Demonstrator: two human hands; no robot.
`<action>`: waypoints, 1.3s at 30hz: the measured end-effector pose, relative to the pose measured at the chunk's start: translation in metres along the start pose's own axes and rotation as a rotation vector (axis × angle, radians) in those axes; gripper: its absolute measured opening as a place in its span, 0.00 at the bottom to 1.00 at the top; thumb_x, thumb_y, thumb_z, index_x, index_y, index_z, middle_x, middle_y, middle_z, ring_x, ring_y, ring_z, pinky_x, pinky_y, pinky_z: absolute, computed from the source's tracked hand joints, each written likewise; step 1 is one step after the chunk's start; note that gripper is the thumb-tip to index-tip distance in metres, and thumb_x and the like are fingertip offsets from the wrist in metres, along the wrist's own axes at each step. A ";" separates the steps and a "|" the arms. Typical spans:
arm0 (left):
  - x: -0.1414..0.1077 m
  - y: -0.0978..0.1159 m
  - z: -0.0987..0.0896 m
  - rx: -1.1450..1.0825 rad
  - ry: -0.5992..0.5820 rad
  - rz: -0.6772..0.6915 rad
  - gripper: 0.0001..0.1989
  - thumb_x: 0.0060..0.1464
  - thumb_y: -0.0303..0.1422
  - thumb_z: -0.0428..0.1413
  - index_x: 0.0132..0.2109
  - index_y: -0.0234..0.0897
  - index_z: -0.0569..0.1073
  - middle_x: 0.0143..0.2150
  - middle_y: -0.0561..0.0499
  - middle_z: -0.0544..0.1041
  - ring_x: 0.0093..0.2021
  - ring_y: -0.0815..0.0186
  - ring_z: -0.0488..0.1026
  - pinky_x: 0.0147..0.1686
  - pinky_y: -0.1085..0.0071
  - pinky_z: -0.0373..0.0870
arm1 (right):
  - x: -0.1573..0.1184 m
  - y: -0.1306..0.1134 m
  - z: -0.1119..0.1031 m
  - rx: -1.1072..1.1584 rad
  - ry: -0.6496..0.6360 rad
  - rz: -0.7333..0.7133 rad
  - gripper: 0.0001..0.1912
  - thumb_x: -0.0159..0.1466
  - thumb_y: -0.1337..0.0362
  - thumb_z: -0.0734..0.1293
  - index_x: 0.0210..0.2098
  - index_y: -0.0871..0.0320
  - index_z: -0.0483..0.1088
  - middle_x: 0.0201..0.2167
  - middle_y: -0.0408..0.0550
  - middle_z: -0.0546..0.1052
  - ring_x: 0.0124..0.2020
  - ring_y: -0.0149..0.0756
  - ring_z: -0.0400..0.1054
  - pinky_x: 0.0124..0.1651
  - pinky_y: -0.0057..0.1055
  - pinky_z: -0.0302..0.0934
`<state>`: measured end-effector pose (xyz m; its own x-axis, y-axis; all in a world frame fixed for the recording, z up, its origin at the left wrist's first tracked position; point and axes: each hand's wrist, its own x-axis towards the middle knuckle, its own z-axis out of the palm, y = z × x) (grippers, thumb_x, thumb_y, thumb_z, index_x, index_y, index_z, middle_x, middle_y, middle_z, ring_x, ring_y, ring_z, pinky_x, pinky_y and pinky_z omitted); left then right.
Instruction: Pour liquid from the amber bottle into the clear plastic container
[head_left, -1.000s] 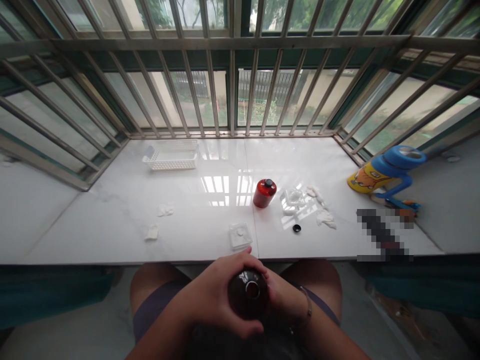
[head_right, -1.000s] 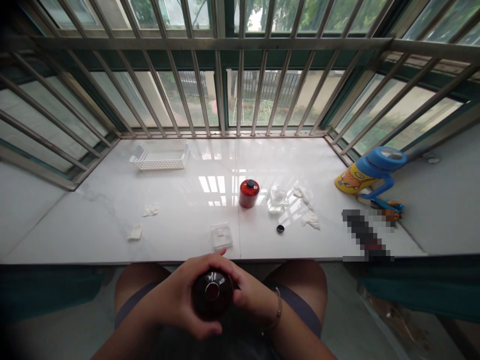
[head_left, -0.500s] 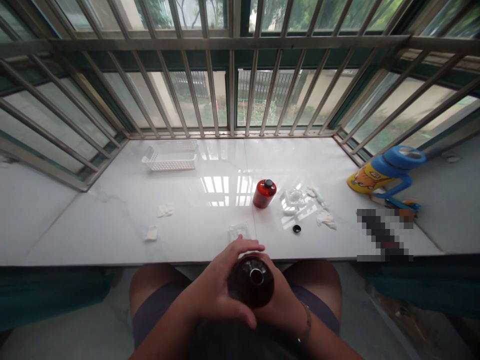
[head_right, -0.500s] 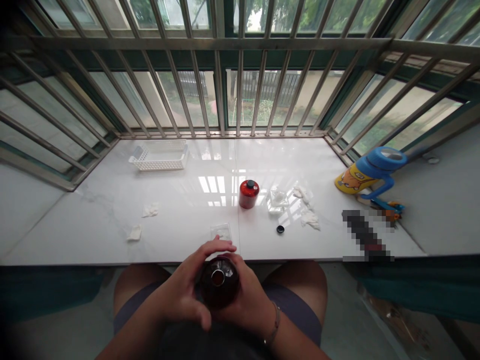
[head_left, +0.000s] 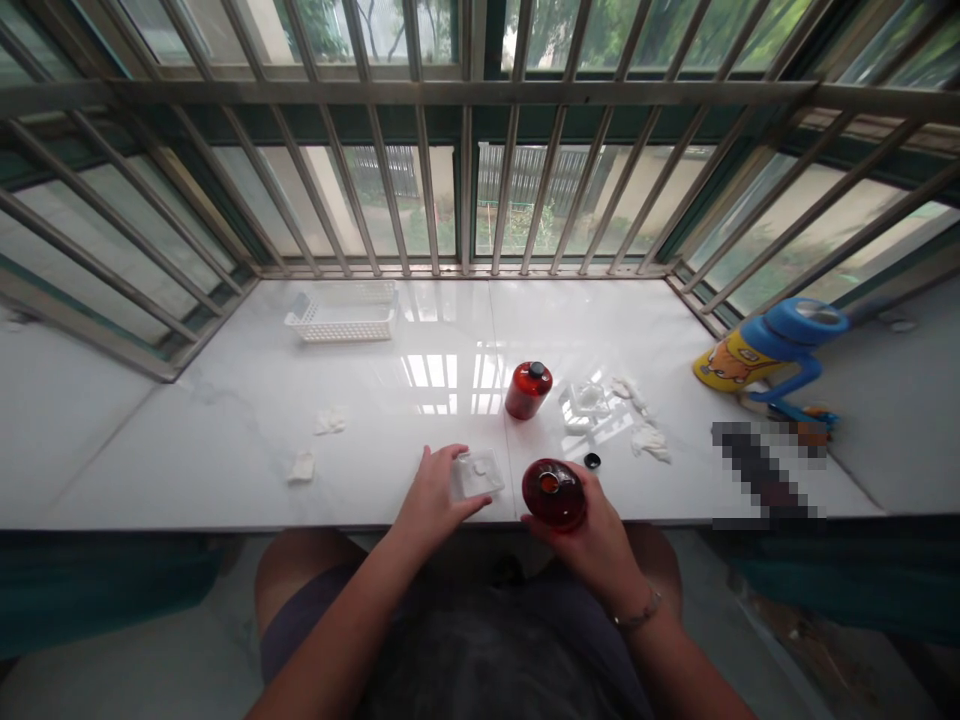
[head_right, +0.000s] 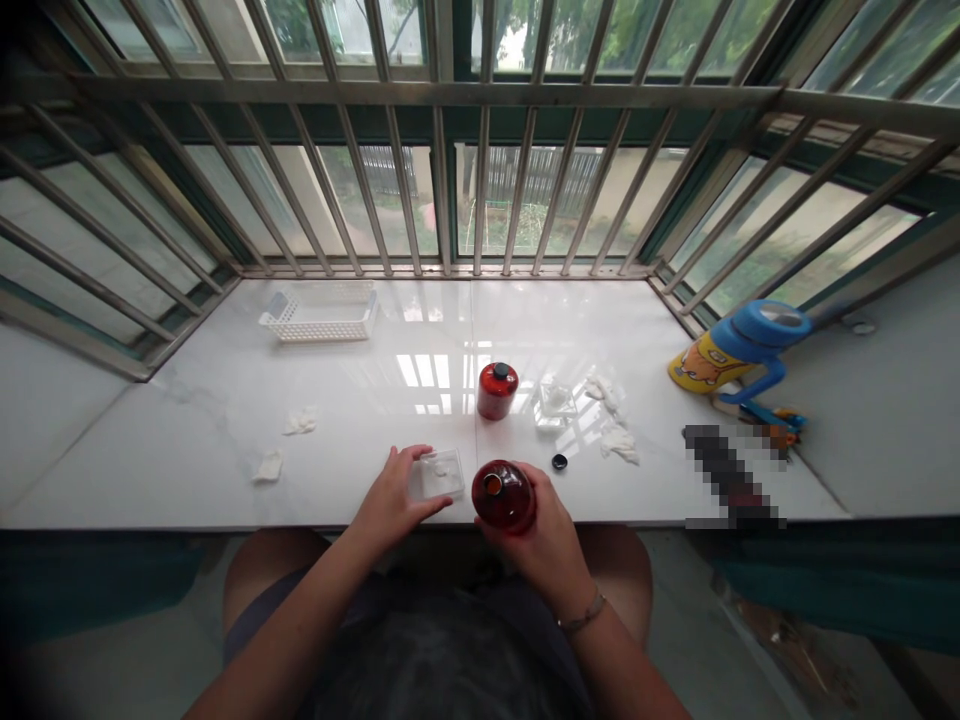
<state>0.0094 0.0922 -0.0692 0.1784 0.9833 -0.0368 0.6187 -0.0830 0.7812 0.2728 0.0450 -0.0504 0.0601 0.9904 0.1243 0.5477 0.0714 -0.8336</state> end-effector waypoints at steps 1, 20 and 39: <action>-0.001 0.002 -0.002 -0.017 -0.002 -0.012 0.36 0.50 0.39 0.75 0.62 0.41 0.70 0.64 0.41 0.77 0.72 0.40 0.67 0.76 0.33 0.48 | 0.000 0.002 0.000 -0.006 0.001 0.003 0.41 0.56 0.48 0.81 0.62 0.54 0.68 0.58 0.57 0.78 0.57 0.56 0.77 0.59 0.51 0.73; -0.024 0.003 -0.068 -0.227 -0.187 0.134 0.38 0.58 0.46 0.70 0.72 0.49 0.68 0.68 0.42 0.72 0.68 0.49 0.72 0.70 0.52 0.69 | 0.002 0.020 0.019 -0.079 -0.108 -0.189 0.38 0.58 0.60 0.78 0.65 0.53 0.63 0.60 0.57 0.76 0.61 0.56 0.74 0.63 0.54 0.70; -0.041 0.022 -0.062 -0.213 -0.131 0.067 0.39 0.50 0.48 0.75 0.65 0.45 0.72 0.61 0.43 0.79 0.60 0.49 0.78 0.62 0.53 0.77 | 0.010 0.016 0.007 -0.237 -0.111 -0.412 0.33 0.65 0.69 0.71 0.68 0.50 0.63 0.60 0.57 0.76 0.61 0.53 0.72 0.64 0.56 0.71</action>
<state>-0.0318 0.0604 -0.0123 0.3194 0.9463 -0.0500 0.4298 -0.0976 0.8976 0.2760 0.0574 -0.0665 -0.2846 0.8928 0.3493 0.6828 0.4445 -0.5798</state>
